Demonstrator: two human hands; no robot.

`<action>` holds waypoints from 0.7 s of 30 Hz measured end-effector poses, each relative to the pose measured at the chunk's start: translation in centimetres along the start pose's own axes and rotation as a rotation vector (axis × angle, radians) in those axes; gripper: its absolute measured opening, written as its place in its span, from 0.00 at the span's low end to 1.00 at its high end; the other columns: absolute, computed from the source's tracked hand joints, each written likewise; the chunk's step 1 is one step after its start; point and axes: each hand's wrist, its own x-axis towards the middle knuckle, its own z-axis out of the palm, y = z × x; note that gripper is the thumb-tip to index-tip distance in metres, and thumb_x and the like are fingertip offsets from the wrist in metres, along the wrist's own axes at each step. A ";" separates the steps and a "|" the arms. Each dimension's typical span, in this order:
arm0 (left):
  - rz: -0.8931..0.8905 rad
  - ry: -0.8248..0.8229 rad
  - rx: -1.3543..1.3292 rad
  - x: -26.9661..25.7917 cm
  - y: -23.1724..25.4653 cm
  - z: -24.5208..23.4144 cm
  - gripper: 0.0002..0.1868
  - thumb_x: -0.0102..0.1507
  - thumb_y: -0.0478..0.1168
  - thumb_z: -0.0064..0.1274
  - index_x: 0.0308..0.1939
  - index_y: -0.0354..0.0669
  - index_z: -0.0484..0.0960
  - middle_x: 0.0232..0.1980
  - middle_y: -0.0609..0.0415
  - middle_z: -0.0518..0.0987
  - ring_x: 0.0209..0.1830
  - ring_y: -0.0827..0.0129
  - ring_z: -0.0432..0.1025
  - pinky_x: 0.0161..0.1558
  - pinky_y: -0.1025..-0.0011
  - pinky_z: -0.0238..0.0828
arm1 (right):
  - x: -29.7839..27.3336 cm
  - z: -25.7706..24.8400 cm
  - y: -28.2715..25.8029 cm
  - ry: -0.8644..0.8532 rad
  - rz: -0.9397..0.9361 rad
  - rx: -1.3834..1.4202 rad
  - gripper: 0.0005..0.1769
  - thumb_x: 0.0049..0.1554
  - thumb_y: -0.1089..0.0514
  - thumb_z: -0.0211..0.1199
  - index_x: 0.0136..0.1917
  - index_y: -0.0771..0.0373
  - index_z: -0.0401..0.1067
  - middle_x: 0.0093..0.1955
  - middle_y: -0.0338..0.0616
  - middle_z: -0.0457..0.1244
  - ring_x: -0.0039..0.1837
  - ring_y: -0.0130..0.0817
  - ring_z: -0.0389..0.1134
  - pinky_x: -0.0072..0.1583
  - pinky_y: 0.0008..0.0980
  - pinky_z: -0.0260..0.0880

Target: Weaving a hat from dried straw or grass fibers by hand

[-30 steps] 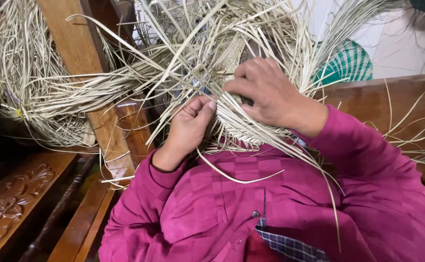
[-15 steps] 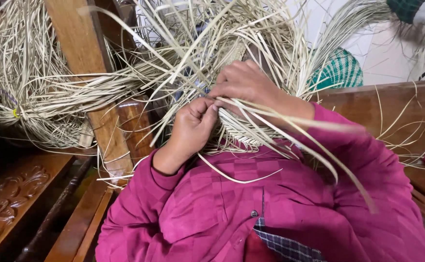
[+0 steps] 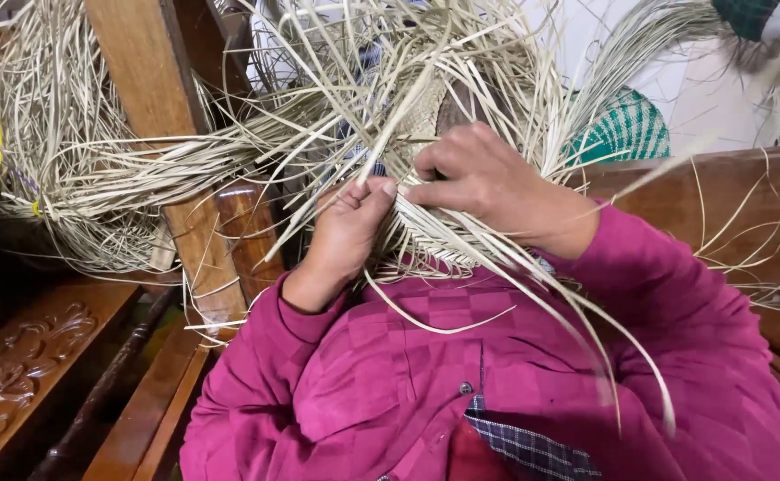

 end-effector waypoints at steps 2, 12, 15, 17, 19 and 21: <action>0.022 0.014 0.108 -0.6 0.6 0.3 0.05 0.69 0.36 0.54 0.42 0.38 0.84 0.24 0.64 0.72 0.25 0.84 0.63 0.30 0.84 0.63 | 0.9 1.2 0.4 0.025 -0.012 0.001 0.11 0.68 0.47 0.56 0.51 0.51 0.74 0.50 0.41 0.58 0.50 0.42 0.59 0.51 0.40 0.58; 0.033 0.079 0.093 -0.5 3.6 2.0 0.03 0.65 0.39 0.61 0.38 0.44 0.86 0.31 0.64 0.80 0.32 0.84 0.70 0.40 0.79 0.73 | 5.2 -2.6 0.3 -0.036 0.094 0.236 0.10 0.64 0.50 0.65 0.49 0.58 0.76 0.49 0.45 0.61 0.53 0.47 0.63 0.53 0.44 0.59; 0.027 0.103 0.122 0.1 0.6 0.7 0.03 0.63 0.36 0.62 0.38 0.41 0.86 0.28 0.63 0.77 0.27 0.82 0.68 0.36 0.80 0.66 | 3.1 -0.2 1.3 -0.097 0.123 0.129 0.09 0.66 0.47 0.61 0.47 0.51 0.74 0.48 0.39 0.60 0.53 0.42 0.62 0.53 0.42 0.57; 0.040 0.083 0.155 -0.1 1.3 0.6 0.02 0.64 0.35 0.60 0.38 0.42 0.86 0.28 0.64 0.77 0.29 0.84 0.66 0.36 0.81 0.66 | 3.1 0.5 1.5 -0.097 0.135 0.099 0.10 0.66 0.47 0.61 0.48 0.52 0.74 0.49 0.39 0.60 0.54 0.42 0.62 0.53 0.42 0.56; 0.058 0.067 0.193 -0.3 2.1 0.5 0.02 0.65 0.35 0.59 0.38 0.42 0.86 0.28 0.64 0.78 0.31 0.85 0.65 0.36 0.82 0.65 | 3.6 0.4 1.1 -0.092 0.141 0.069 0.11 0.66 0.46 0.61 0.49 0.53 0.74 0.50 0.39 0.60 0.55 0.42 0.62 0.54 0.42 0.56; 0.079 0.073 0.249 -0.1 2.8 0.7 0.03 0.64 0.33 0.59 0.37 0.39 0.86 0.25 0.64 0.73 0.29 0.83 0.64 0.33 0.83 0.61 | 4.6 -0.6 0.6 -0.160 0.176 0.136 0.10 0.65 0.52 0.61 0.52 0.60 0.77 0.50 0.44 0.62 0.54 0.44 0.61 0.53 0.42 0.56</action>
